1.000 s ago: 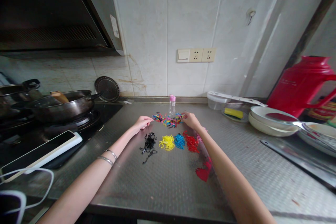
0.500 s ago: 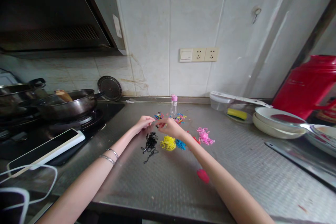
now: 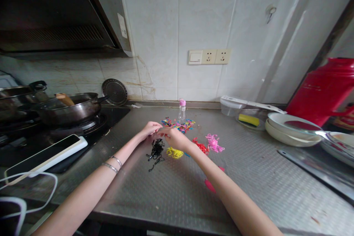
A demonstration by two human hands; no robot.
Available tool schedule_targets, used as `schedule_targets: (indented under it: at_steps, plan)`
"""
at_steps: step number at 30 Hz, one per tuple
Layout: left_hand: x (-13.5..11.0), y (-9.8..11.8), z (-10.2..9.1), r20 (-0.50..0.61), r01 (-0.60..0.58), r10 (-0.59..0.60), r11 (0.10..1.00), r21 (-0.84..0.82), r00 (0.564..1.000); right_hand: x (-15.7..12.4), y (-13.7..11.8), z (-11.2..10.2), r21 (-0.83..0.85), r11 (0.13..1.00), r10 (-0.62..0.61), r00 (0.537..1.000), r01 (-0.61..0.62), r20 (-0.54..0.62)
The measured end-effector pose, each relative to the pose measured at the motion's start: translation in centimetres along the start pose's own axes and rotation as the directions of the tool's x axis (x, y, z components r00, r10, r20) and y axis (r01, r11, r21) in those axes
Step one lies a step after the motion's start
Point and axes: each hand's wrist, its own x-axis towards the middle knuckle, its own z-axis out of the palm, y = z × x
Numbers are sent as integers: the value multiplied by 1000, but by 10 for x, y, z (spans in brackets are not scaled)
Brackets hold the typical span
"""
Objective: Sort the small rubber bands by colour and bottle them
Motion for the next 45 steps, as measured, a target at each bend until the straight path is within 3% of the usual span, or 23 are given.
schedule_targets:
  at_steps: [3,6,11,17,24,29,40,45]
  plan:
    - [-3,5,2,-27,-9,10,1000,13,1000,-6,30,-18,-41,984,170,981,-174,-90]
    - [-3,10,6,-65,-64,66,998,23,996,-18,63,-31,-126,926,331,926,-356,-181]
    - [0,18,13,-25,-187,190,978,91,981,-33,91,-35,-260,893,349,930,-368,-117]
    - [-4,40,41,182,-424,383,825,373,906,-41,97,-40,-316,835,409,892,-451,-191]
    - [2,54,70,275,-434,335,695,573,901,-46,96,-46,-337,826,419,892,-452,-169]
    - [6,51,72,250,-439,364,685,581,897,-42,92,-49,-348,818,411,889,-457,-202]
    - [11,46,75,233,-454,395,687,568,889,-43,86,-51,-295,819,482,869,-492,-111]
    - [12,44,77,214,-418,362,729,542,907,-43,85,-49,-289,828,472,876,-480,-104]
